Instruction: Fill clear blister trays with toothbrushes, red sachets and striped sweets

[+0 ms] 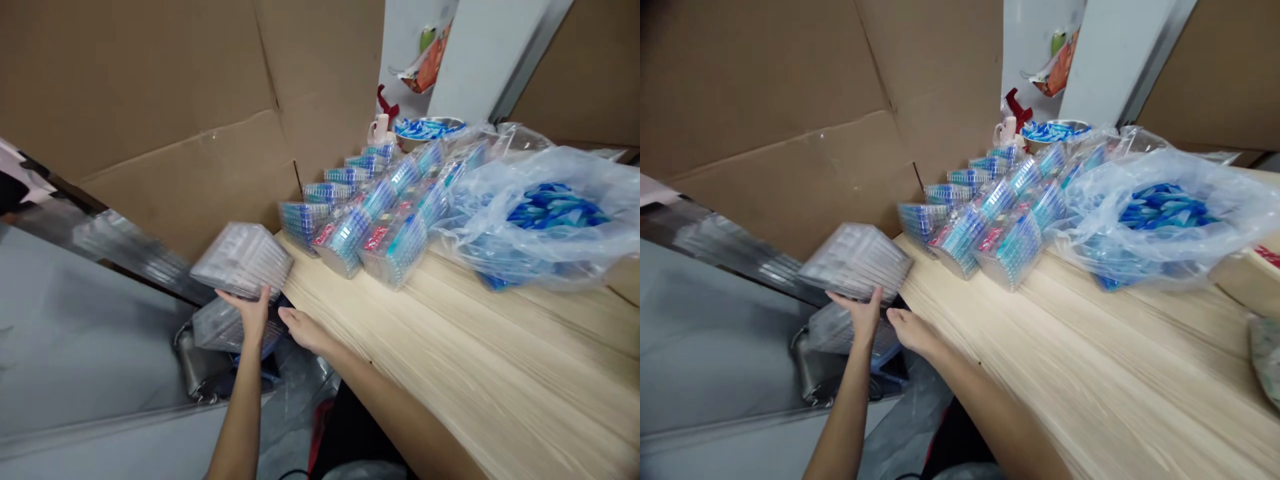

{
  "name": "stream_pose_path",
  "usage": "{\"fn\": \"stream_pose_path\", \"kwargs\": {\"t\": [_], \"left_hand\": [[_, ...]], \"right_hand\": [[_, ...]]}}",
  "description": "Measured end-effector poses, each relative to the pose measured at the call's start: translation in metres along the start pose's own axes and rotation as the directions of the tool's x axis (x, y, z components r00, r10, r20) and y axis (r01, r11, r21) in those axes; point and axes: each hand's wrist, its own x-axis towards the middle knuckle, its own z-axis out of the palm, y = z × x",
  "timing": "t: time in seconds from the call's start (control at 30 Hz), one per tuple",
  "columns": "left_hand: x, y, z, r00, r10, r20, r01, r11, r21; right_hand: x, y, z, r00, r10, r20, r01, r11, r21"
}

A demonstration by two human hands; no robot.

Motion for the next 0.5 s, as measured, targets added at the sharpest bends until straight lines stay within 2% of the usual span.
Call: {"fn": "stream_pose_path", "kwargs": {"t": [0.1,0.2,0.33,0.5], "left_hand": [[0.032,-0.002,0.004,0.998,0.058,-0.017,-0.057,0.998,0.041],[0.056,-0.004,0.011,0.991,0.133,0.025,-0.133,0.991,0.008],[0.074,-0.011,0.021,0.974,0.216,0.071,-0.215,0.976,-0.027],[0.092,-0.021,0.014,0.971,0.206,0.118,-0.185,0.968,-0.169]], "right_hand": [[-0.003,0.010,-0.004,0.999,0.040,-0.018,-0.040,0.999,-0.034],[-0.009,0.019,-0.009,0.997,0.069,-0.038,-0.071,0.996,-0.049],[-0.016,0.024,-0.014,0.995,0.095,-0.033,-0.096,0.995,-0.032],[-0.024,0.024,-0.017,0.991,0.130,-0.024,-0.130,0.991,0.010]]}}
